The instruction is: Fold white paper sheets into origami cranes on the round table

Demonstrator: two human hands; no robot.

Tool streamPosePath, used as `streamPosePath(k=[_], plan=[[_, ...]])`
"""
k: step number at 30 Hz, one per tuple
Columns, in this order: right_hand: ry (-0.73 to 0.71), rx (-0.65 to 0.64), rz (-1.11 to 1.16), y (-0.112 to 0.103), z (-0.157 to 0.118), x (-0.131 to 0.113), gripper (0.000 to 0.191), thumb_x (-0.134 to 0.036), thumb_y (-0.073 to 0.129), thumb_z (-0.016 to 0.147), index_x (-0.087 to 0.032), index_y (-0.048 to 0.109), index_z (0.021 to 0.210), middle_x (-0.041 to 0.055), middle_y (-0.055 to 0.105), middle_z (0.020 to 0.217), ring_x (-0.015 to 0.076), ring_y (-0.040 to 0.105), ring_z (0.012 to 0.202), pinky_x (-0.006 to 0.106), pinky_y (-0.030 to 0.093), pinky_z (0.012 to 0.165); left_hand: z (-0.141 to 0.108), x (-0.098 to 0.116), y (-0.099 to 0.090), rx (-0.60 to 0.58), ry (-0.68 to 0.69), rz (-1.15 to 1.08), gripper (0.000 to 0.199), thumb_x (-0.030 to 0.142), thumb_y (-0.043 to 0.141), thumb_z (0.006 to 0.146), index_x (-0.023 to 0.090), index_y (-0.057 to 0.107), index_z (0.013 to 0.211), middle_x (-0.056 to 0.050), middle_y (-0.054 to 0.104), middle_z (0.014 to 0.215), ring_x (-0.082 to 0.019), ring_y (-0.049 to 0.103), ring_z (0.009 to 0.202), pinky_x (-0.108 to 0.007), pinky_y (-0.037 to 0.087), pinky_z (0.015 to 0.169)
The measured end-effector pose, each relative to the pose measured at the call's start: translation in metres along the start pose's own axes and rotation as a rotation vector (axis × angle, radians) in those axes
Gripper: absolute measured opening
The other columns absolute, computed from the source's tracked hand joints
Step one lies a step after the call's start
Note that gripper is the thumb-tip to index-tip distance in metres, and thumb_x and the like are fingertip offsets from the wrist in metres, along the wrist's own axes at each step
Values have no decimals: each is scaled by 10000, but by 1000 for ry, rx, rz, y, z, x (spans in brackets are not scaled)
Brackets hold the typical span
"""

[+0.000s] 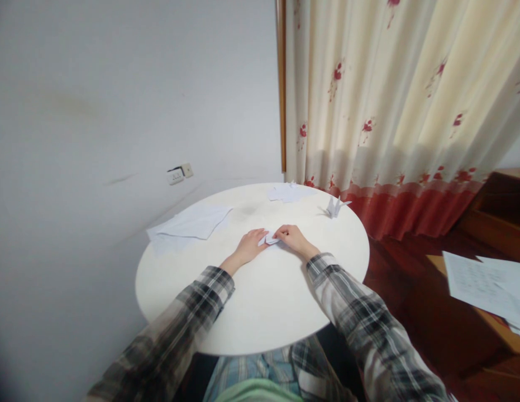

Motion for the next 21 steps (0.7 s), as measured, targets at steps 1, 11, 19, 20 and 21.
streamPosePath(k=[1, 11, 19, 20, 21], plan=[[0, 4, -7, 0, 0, -1, 239, -245, 475, 746, -138, 686, 711, 54, 664, 749, 145, 577, 698, 245, 417, 673, 0, 0, 1, -1, -1, -3, 474, 480, 389, 828, 214, 474, 1211, -68, 464, 1295, -217, 393, 1190, -363, 321, 973], [-12, 12, -139, -1, 0, -9, 137, -139, 546, 685, -138, 684, 692, 44, 639, 719, 119, 528, 653, 221, 390, 625, -1, 2, 3, -44, -14, -16, 736, 697, 304, 732, 200, 412, 1264, -81, 394, 1349, -250, 323, 1237, -402, 261, 1009], [-57, 8, -141, 1, -2, -11, 124, -110, 555, 648, -146, 669, 680, 24, 627, 703, 113, 524, 660, 214, 393, 638, 0, 0, 4, -16, -18, 11, 504, 475, 168, 887, 236, 448, 1231, -40, 440, 1317, -192, 361, 1215, -371, 293, 1000], [-55, 7, -143, 1, -2, -11, 126, -107, 554, 645, -147, 668, 681, 22, 626, 702, 112, 523, 659, 214, 393, 641, 0, 0, 3, -11, -16, 10, 495, 464, 172, 890, 236, 453, 1227, -38, 446, 1313, -189, 364, 1212, -369, 297, 999], [-52, 7, -145, 1, -2, -11, 129, -104, 554, 643, -150, 668, 682, 19, 626, 701, 110, 522, 658, 213, 394, 644, 0, 0, 3, -7, -14, 9, 487, 455, 176, 892, 235, 455, 1226, -37, 449, 1310, -188, 366, 1210, -367, 300, 997]])
Point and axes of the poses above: each hand's wrist, its own z-axis towards the middle knuckle, its own y-axis out of the palm, x = y × z, the point moved 7 cm from there along z, towards the middle knuckle
